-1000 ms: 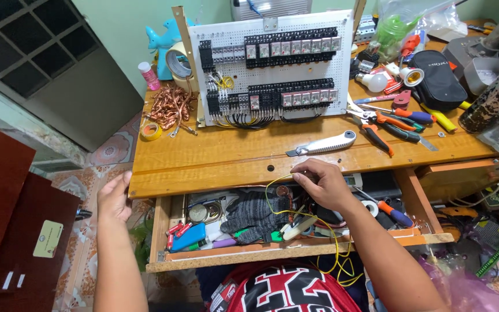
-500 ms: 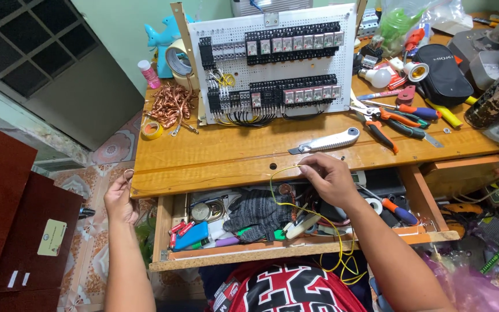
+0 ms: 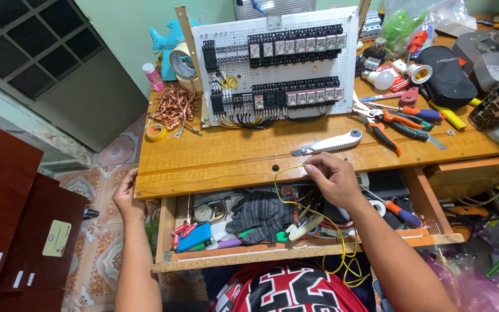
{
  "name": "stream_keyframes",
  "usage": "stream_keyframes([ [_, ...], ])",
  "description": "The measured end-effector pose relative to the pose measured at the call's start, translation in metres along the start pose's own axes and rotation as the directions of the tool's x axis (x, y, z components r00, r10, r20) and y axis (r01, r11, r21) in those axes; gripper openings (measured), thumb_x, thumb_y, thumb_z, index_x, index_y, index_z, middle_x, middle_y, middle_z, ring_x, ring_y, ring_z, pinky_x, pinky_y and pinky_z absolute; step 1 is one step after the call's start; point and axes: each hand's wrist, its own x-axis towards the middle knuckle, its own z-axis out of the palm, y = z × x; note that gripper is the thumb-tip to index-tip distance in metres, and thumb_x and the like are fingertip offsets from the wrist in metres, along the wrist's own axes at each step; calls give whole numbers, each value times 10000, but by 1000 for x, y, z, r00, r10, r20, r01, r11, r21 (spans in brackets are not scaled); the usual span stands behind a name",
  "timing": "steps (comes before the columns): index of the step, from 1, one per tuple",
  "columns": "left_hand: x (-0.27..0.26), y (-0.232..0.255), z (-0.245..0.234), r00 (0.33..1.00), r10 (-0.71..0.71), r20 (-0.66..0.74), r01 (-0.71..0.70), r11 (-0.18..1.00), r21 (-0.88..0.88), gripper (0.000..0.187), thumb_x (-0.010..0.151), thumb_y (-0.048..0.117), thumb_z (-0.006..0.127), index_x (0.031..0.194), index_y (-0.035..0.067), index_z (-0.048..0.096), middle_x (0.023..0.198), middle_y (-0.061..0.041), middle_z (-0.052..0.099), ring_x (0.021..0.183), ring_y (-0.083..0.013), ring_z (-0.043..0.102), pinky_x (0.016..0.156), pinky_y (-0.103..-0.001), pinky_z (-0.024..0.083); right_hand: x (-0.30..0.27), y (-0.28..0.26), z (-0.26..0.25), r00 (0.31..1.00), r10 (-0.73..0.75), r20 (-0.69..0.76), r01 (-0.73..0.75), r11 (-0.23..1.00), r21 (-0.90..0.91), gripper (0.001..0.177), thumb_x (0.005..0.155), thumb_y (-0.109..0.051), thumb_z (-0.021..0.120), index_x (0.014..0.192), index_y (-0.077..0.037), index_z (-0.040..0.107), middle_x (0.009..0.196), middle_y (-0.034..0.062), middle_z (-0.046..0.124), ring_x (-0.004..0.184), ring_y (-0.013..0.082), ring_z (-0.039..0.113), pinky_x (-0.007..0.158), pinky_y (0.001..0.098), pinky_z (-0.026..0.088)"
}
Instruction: Stripping insulation from electrical wires using a utility knife and preparing them for connection to a relay board
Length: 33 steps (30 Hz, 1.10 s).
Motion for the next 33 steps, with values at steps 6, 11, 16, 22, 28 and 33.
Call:
stream_keyframes([
  [6,-10,-7,-10,997,67,23,-70,975,212,260,941,-115,713,1194,-59,701,1073,-228,698,1071,-291,674,932,-440,541,-1,0,1,1000,-14,12,14,1000,-5,65,932,-119,734,946,-88,789,653,86,649,571,156,537,572,303,449],
  [11,-25,36,3,992,120,38,-125,895,429,204,944,57,709,1144,56,749,961,-166,722,992,-355,713,854,-471,563,0,0,0,1000,-18,5,18,1000,-2,62,935,-119,733,946,-89,787,665,81,654,584,147,543,579,303,453],
  [16,-30,36,0,995,92,32,-97,902,421,286,891,-4,599,1078,139,763,872,-140,701,929,-300,714,804,-400,543,-2,-3,-1,999,-40,20,40,999,-35,62,932,-135,738,942,-108,792,694,82,681,622,184,613,637,322,492],
  [22,-22,52,-12,986,-110,124,95,988,123,271,974,-50,566,1095,107,751,886,-35,680,877,-122,595,849,-330,539,-1,-3,-1,999,-42,21,43,998,-51,64,927,-143,738,955,-115,788,713,93,698,657,224,657,672,347,513],
  [28,-1,64,-36,958,-128,257,27,931,364,189,1089,33,554,1153,40,732,936,-86,667,927,-160,501,871,-373,481,-1,2,-2,998,-54,15,55,996,-74,72,935,-156,731,961,-115,784,765,104,723,700,262,690,698,364,527],
  [33,26,79,-42,929,-119,351,-135,772,622,111,1014,92,690,1019,144,788,761,-137,668,716,-286,626,704,-409,497,2,0,-6,999,-48,-7,48,997,-66,72,944,-151,727,963,-108,782,763,109,710,690,263,670,689,366,521],
])
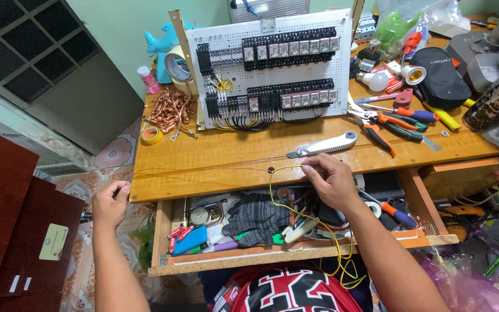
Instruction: Stripping insulation from electrical wires using a utility knife and preparing them for connection to a relay board
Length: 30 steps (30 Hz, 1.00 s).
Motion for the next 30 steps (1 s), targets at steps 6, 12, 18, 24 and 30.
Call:
stream_keyframes([
  [6,-4,15,-3,999,-12,-34,11,999,-44,72,983,160,718,1023,158,778,736,-89,646,688,-203,566,727,-363,496,-4,8,5,999,-17,-33,16,999,-37,71,942,-153,734,976,-111,781,789,95,723,720,281,694,703,363,532],
  [12,25,30,6,980,125,-155,-108,987,117,74,940,99,782,917,166,765,775,-91,680,808,-353,679,808,-411,531,-5,8,8,998,-58,-40,55,996,-75,65,945,-161,736,968,-123,783,792,71,731,723,276,700,704,348,534],
  [18,29,11,26,977,-185,-108,177,981,-78,105,1000,137,689,1001,212,763,716,-21,660,634,-168,571,665,-327,480,-5,7,9,997,-70,-40,67,995,-81,60,945,-146,735,970,-114,780,789,82,729,736,310,704,711,368,535],
  [24,30,-2,19,966,-259,2,234,868,-437,167,999,95,739,1153,44,699,925,-79,708,785,-105,650,735,-253,555,-5,10,8,996,-60,-69,55,996,-77,60,947,-150,736,974,-124,783,791,84,719,736,284,697,722,364,533],
  [30,28,-6,28,960,-280,-16,233,825,-515,116,1013,74,694,1118,49,650,855,-23,670,639,-58,631,621,-185,540,-4,-1,7,995,-56,-77,51,996,-68,63,956,-142,727,967,-114,782,760,101,698,711,294,679,714,364,530],
])
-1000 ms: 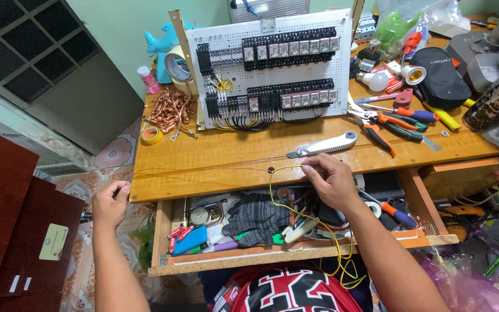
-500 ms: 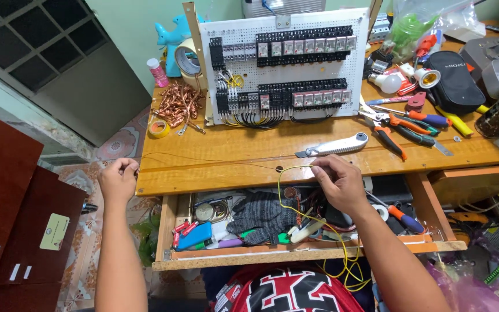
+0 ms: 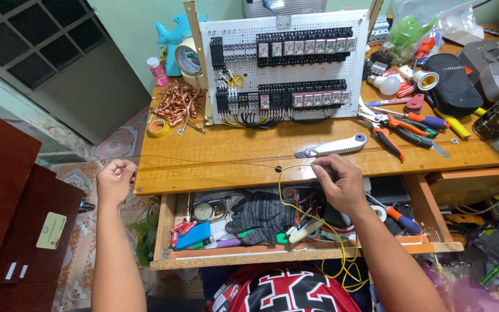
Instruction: Stripping insulation from electrical wires using a utility knife and preparing them for connection to a relay board
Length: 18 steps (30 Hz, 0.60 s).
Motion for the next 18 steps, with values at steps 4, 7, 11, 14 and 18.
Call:
stream_keyframes([
  [4,2,-12,16,999,-31,-43,29,998,-57,56,1058,85,619,1108,93,644,819,1,652,610,-42,598,575,-179,499,0,1,0,1000,-6,5,6,1000,-8,59,952,-150,733,965,-121,782,752,90,701,718,295,690,717,365,536],
  [7,-7,-5,23,995,-79,-68,76,996,-49,49,1057,119,629,1096,134,655,815,29,661,579,-27,526,532,-176,445,-1,-2,0,1000,-4,17,4,1000,6,58,947,-142,735,970,-119,782,756,94,697,711,268,681,713,356,530],
  [11,-4,-22,21,993,-76,-89,74,997,-32,68,1049,113,609,1084,140,661,813,48,662,584,-15,538,542,-148,452,-2,-8,1,999,-22,48,21,1000,7,54,933,-150,748,960,-129,790,757,81,716,709,289,696,705,356,537],
  [14,0,-23,21,988,-99,-120,86,990,-109,42,1055,122,609,1067,143,644,855,23,695,628,-51,611,566,-173,507,-2,-5,1,999,-29,32,28,1000,11,58,938,-160,742,961,-137,790,756,75,714,705,277,694,699,349,535],
  [18,-4,-1,16,990,-6,-138,9,1000,28,86,1039,43,607,1062,123,629,875,-13,709,639,-66,630,587,-169,511,-1,0,0,1000,-23,15,23,1000,3,63,943,-161,733,957,-128,785,763,84,717,701,298,693,689,360,537],
])
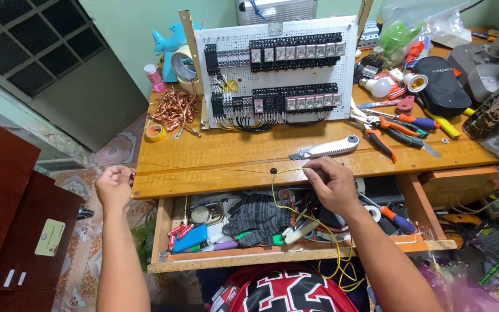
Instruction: Stripping insulation from electrical wires using a utility knife and preparing them for connection to a relay board
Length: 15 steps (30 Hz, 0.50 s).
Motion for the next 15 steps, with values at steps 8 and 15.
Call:
stream_keyframes([
  [8,2,-7,-9,958,265,110,-259,963,-70,82,1080,-60,581,1067,20,581,916,-130,685,839,-148,631,804,-267,521,0,5,0,1000,-1,-21,0,1000,-16,70,955,-158,723,967,-120,780,776,97,711,730,308,695,714,365,535],
  [15,-31,24,-9,967,252,46,-233,940,-249,218,925,-62,761,1105,23,672,1023,-145,731,883,-128,689,823,-230,557,2,-2,-1,1000,-4,-20,4,1000,6,63,953,-138,724,960,-120,784,791,96,716,734,304,696,717,375,535],
])
